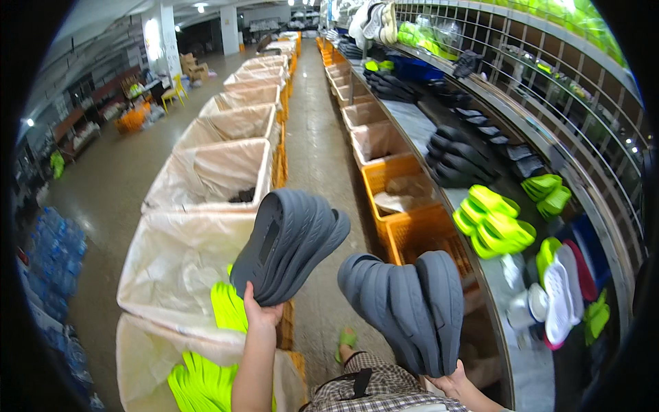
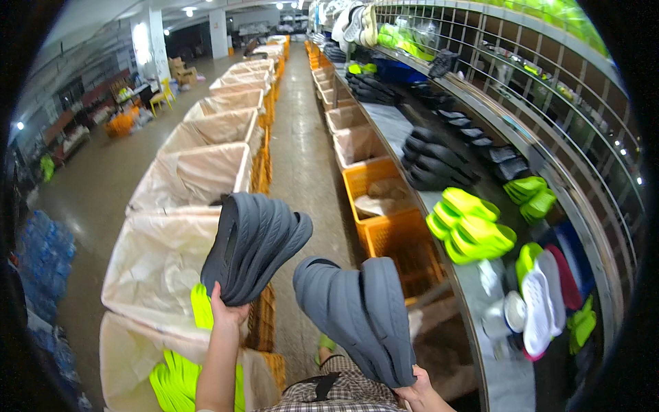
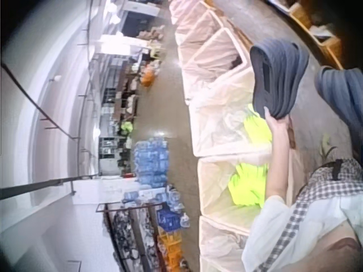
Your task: The person picks up pairs of gray and neon green slippers from a metal shelf, turns them over to inspect the soles, and places them into yellow bins lined with white bags. The person also handles white insoles, placing them on the shelf. The task involves organizing footwear in a warehouse-like setting.
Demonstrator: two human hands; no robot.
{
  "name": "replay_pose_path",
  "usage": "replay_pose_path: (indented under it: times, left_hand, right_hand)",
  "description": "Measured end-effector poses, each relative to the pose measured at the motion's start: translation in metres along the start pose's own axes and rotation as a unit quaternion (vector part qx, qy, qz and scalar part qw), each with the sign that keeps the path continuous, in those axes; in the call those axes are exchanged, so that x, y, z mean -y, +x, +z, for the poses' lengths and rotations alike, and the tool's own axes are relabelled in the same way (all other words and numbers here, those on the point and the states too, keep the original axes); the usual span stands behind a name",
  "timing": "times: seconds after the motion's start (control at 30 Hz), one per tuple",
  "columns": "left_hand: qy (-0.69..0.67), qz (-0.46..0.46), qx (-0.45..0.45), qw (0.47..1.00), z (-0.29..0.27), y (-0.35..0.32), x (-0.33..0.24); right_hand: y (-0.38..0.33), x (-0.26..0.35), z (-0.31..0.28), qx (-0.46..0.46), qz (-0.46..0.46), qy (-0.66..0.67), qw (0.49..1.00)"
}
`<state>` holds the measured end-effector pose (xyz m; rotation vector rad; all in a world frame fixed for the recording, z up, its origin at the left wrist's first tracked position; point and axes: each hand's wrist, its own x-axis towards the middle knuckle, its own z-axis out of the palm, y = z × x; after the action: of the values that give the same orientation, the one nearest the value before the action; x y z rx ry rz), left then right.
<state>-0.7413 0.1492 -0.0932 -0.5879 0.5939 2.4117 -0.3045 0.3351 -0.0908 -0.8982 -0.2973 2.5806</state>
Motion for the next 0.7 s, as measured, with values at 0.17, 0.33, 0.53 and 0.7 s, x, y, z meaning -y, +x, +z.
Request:
replay_pose_path:
  times: [0.17, 0.33, 0.53, 0.7]
  left_hand:
    - [-0.038, 0.046, -0.049, 0.997, 0.072, 0.08, -0.027]
    - [-0.053, 0.106, -0.109, 0.987, 0.126, 0.159, -0.057]
    - [-0.064, 0.111, -0.096, 0.987, 0.19, 0.305, -0.081]
    - [-0.026, 0.072, -0.029, 0.997, 0.289, 0.449, -0.115]
  right_hand:
    - [0.165, 0.047, 0.058, 0.002, 0.111, -0.096, 0.989]
    - [0.315, 0.058, 0.121, 0.029, 0.166, -0.245, 0.955]
    - [0.504, 0.087, 0.244, 0.08, 0.211, -0.213, 0.951]
    - [0.633, 0.15, 0.398, 0.083, 0.071, -0.073, 0.991]
